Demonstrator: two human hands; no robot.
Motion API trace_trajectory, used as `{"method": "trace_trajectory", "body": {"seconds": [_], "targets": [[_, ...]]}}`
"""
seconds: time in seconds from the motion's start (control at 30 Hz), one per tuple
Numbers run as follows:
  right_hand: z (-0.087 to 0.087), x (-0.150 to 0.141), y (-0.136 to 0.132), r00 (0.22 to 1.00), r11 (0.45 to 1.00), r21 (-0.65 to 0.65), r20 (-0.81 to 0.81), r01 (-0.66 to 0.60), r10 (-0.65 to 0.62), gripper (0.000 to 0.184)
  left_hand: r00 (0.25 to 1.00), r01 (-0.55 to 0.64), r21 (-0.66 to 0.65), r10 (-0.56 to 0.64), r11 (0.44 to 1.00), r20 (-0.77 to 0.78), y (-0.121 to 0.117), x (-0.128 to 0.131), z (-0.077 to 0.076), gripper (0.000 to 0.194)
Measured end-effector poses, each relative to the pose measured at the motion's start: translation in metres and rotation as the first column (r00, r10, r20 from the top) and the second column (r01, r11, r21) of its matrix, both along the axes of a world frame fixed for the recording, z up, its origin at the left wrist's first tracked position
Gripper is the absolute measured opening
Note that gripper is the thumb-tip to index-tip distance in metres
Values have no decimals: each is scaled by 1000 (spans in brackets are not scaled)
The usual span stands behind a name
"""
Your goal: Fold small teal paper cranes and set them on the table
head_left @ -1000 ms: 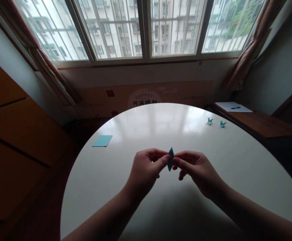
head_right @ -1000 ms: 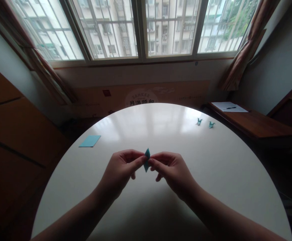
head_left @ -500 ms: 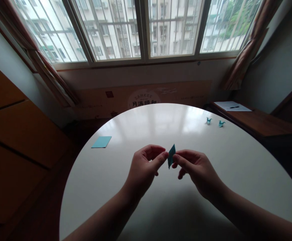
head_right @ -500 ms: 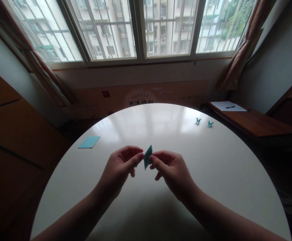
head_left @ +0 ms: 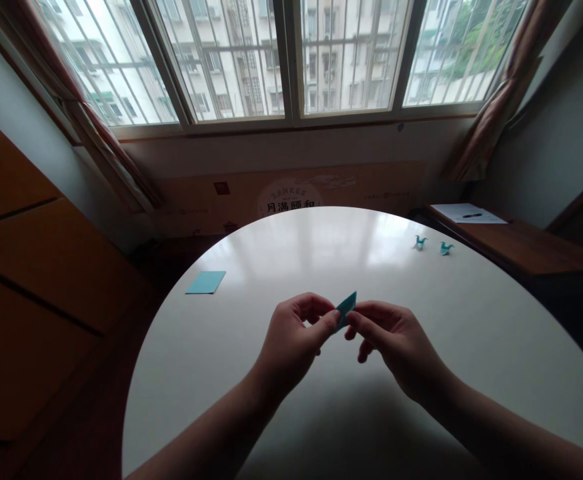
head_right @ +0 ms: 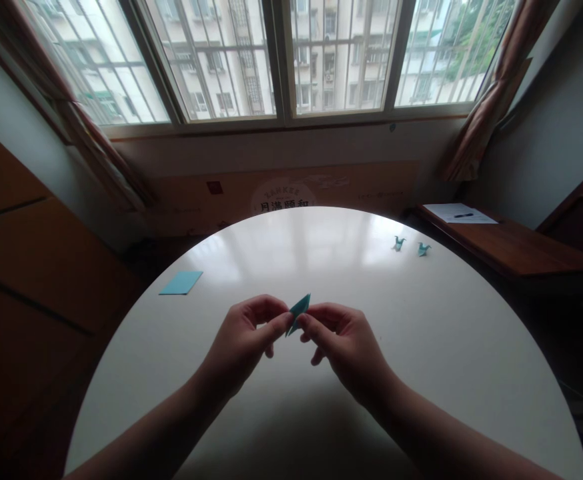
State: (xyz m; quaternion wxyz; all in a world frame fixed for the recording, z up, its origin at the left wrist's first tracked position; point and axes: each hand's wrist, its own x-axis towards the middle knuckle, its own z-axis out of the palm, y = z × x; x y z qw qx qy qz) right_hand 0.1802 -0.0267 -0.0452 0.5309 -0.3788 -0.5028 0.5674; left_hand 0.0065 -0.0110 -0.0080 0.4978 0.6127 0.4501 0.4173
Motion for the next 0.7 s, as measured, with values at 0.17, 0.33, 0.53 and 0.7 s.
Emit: {"method": "trace_trajectory", "body": {"seconds": [0.17,0.33,0.53,0.7], "targets": [[-1,-3,-3,999,1000,-25,-32,2,-3,23,992,-74,201,93,977,-83,0,1,-2,9],[-2,-7,-4,995,996,-82,-93,22,-30,24,975,-101,419,174,902,-139,-2,-1,-3,0],[-1,-3,-4,997,998,-60,-76,18,-23,23,978,-23,386,100,922,-181,-5,-4,3,14],[2,2,-1,1000,1000,-7,-9,-17,17,22,998,58,18,-58,998,-31,0,-7,6,20]]}}
